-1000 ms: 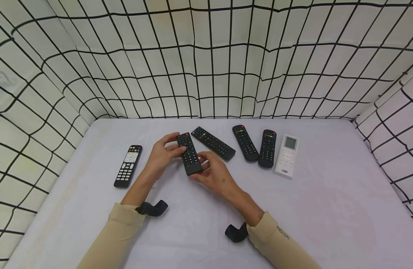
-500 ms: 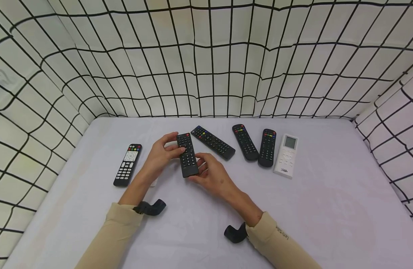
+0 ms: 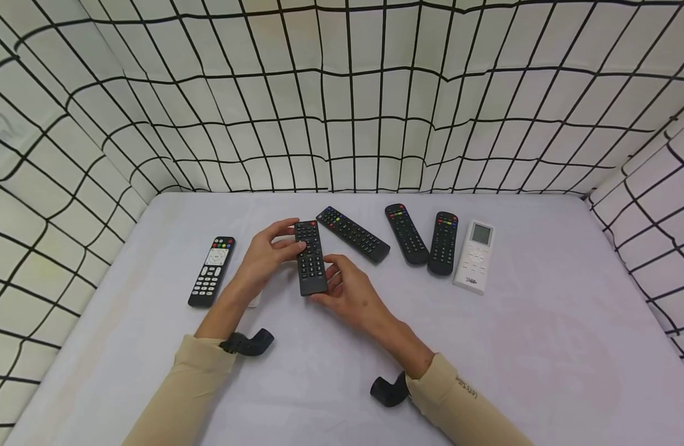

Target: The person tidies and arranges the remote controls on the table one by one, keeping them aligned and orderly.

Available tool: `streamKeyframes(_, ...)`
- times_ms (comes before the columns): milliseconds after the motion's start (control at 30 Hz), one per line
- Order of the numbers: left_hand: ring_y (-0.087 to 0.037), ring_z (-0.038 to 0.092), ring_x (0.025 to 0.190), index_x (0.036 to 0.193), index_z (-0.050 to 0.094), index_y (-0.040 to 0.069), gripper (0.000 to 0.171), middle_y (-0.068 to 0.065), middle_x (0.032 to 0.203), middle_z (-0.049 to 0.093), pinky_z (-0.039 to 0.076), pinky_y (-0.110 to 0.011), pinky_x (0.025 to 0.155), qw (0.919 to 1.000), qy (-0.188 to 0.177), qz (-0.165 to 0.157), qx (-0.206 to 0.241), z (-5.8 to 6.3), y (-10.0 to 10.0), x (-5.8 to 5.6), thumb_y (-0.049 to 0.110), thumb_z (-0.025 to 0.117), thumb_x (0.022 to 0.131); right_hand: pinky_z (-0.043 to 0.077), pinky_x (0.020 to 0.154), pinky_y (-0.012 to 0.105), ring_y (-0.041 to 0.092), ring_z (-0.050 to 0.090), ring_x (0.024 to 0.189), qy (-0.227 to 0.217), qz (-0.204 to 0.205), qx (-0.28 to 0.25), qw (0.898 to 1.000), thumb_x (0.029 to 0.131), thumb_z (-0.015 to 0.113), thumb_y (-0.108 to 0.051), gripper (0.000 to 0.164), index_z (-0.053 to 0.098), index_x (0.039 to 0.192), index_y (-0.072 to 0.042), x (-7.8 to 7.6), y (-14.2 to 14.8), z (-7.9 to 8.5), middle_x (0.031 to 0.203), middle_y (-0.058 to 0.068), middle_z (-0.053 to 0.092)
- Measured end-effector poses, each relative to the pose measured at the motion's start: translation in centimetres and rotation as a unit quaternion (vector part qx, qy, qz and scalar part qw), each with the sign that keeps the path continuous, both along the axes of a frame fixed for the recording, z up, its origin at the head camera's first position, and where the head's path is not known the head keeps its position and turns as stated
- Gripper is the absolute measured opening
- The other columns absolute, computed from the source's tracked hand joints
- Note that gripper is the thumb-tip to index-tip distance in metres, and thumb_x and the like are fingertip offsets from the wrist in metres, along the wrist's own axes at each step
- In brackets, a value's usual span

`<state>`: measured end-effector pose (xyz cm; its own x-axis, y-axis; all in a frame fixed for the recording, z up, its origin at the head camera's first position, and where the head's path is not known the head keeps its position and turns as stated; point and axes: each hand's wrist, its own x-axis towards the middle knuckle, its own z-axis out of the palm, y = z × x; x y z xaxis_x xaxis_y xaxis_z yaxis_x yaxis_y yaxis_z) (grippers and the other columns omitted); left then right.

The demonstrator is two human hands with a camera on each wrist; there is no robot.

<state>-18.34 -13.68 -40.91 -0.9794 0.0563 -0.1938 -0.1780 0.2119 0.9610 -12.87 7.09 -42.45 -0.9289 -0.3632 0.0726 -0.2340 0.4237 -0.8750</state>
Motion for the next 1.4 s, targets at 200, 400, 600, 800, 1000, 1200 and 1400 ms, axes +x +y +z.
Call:
streamKeyframes(200,-0.029,0.062,0.130,0.156,0.048,0.018,0.065,-0.015,0.145,0.050,0.056,-0.032,0.094,1.0000,0.001,-0.004,-0.007,0.0,-0.2,0.0,0.012,0.073,0.096,0.055,0.075,0.022,0.013,0.063,0.085,-0.009,-0.002,0.002,1.000,0.083,0.088,-0.007,0.075,0.049,0.147,-0.003,0.2,-0.4,-0.2,0.109,0.011,0.067)
streamKeyframes(400,-0.029,0.061,0.132,0.155,0.050,0.018,0.064,-0.015,0.143,0.056,0.055,-0.038,0.099,0.9994,0.008,-0.017,-0.028,0.2,-0.5,0.1,0.014,0.074,0.095,0.054,0.073,0.021,0.013,0.062,0.083,-0.010,-0.005,0.001,1.000,0.082,0.088,-0.007,0.078,0.047,0.148,-0.003,0.6,-1.0,-0.2,0.108,0.011,0.067)
streamKeyframes(600,-0.030,0.060,0.134,0.154,0.051,0.020,0.064,-0.014,0.142,0.059,0.053,-0.043,0.101,0.9979,0.005,-0.025,-0.060,0.0,-0.6,0.0,0.016,0.075,0.095,0.052,0.072,0.020,0.011,0.061,0.081,-0.017,-0.011,0.003,1.000,0.082,0.088,-0.007,0.080,0.045,0.149,-0.002,0.9,-1.4,-0.3,0.108,0.010,0.066)
streamKeyframes(800,-0.030,0.059,0.133,0.155,0.050,0.019,0.065,-0.015,0.144,0.058,0.051,-0.042,0.100,0.9958,0.003,-0.028,-0.087,0.2,-0.8,0.1,0.016,0.075,0.095,0.051,0.072,0.020,0.010,0.060,0.080,-0.023,-0.017,0.007,1.000,0.082,0.089,-0.008,0.080,0.046,0.149,-0.003,1.1,-1.9,-0.3,0.106,0.008,0.066)
streamKeyframes(1000,-0.031,0.058,0.133,0.156,0.049,0.016,0.067,-0.016,0.146,0.057,0.050,-0.043,0.100,0.9950,0.002,-0.034,-0.094,0.5,-0.9,0.4,0.016,0.076,0.095,0.051,0.072,0.020,0.011,0.060,0.080,-0.022,-0.014,0.005,1.000,0.082,0.088,-0.007,0.079,0.045,0.149,-0.002,1.3,-2.2,-0.3,0.105,0.008,0.065)
streamKeyframes(1200,-0.032,0.058,0.133,0.157,0.048,0.016,0.068,-0.016,0.147,0.057,0.050,-0.045,0.102,0.9939,-0.001,-0.033,-0.105,0.5,-1.0,0.5,0.017,0.076,0.095,0.051,0.073,0.020,0.011,0.060,0.080,-0.029,-0.007,0.003,1.000,0.084,0.087,-0.007,0.079,0.044,0.150,-0.002,1.5,-2.6,-0.3,0.105,0.008,0.066)
streamKeyframes(1400,-0.032,0.058,0.133,0.157,0.048,0.017,0.068,-0.015,0.147,0.057,0.050,-0.046,0.103,0.9923,-0.003,-0.033,-0.119,0.6,-1.1,0.6,0.017,0.075,0.095,0.052,0.073,0.020,0.011,0.061,0.081,-0.032,-0.008,0.001,0.999,0.083,0.086,-0.005,0.079,0.044,0.150,-0.001,1.6,-2.9,-0.4,0.105,0.009,0.066)
